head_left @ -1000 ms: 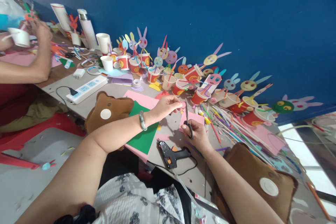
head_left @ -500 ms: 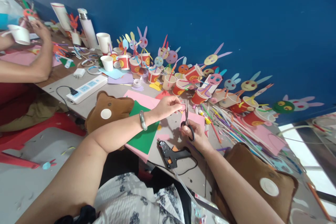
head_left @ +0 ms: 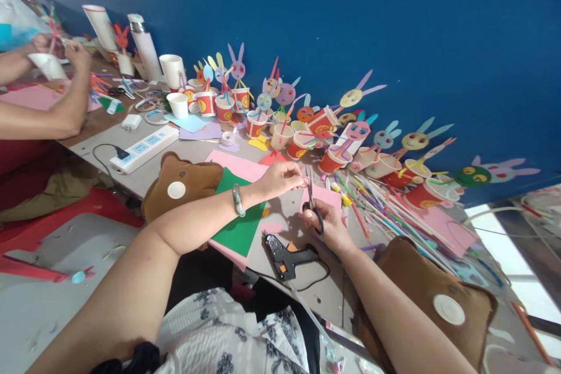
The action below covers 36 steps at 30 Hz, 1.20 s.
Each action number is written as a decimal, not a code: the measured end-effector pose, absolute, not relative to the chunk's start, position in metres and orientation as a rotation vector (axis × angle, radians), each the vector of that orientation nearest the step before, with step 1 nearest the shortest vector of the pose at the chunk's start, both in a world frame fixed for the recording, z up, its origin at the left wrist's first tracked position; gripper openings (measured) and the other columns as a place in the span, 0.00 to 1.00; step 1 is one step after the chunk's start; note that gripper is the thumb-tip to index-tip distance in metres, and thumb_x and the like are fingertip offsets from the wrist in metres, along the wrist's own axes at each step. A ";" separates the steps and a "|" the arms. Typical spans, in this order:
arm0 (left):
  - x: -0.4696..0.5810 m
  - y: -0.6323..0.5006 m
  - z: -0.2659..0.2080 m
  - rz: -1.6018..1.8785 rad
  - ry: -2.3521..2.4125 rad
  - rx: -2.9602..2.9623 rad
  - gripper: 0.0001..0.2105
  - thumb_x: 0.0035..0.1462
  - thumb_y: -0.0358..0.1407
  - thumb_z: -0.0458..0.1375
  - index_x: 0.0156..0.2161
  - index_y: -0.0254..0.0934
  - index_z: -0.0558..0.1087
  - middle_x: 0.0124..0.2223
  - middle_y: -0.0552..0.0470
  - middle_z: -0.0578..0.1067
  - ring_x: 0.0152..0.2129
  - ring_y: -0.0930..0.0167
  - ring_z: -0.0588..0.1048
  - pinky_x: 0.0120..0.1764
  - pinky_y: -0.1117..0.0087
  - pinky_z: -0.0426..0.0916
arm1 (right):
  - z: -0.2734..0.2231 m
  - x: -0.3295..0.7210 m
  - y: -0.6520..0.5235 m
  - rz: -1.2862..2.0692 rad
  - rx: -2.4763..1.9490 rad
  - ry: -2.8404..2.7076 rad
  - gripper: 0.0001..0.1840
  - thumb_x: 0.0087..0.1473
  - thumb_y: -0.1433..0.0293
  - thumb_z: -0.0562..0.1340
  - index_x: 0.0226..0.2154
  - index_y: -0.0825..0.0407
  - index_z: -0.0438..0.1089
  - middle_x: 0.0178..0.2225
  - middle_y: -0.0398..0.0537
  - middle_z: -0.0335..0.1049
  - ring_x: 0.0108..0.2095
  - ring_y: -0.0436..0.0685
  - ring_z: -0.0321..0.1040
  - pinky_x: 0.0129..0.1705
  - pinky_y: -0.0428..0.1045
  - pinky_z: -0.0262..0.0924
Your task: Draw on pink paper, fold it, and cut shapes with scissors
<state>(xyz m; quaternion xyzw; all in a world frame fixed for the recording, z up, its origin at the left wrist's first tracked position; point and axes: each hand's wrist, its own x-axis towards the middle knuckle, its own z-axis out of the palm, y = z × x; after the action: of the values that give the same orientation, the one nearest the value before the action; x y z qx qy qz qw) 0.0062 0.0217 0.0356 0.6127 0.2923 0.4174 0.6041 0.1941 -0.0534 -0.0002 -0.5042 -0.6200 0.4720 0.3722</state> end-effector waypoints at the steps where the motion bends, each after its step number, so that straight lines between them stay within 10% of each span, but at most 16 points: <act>1: 0.006 0.022 0.036 0.967 0.678 1.416 0.08 0.51 0.33 0.62 0.26 0.33 0.67 0.24 0.56 0.72 0.22 0.79 0.69 0.29 0.74 0.63 | -0.001 0.194 -0.053 1.216 -1.290 -1.581 0.28 0.48 0.44 0.67 0.22 0.49 0.62 0.19 0.41 0.61 0.22 0.51 0.54 0.29 0.50 0.57; 36: 0.005 0.021 0.038 0.974 0.663 1.370 0.07 0.48 0.32 0.62 0.26 0.33 0.68 0.24 0.56 0.73 0.22 0.79 0.69 0.29 0.75 0.63 | -0.001 0.194 -0.053 1.149 -1.327 -1.552 0.27 0.47 0.47 0.68 0.20 0.49 0.59 0.16 0.38 0.58 0.19 0.48 0.49 0.24 0.48 0.49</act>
<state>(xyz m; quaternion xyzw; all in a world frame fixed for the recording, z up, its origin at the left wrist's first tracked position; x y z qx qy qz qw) 0.0052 0.0206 0.0382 0.5955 0.2883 0.4232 0.6190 0.1936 -0.0526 -0.0006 -0.5219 -0.6101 0.4520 0.3887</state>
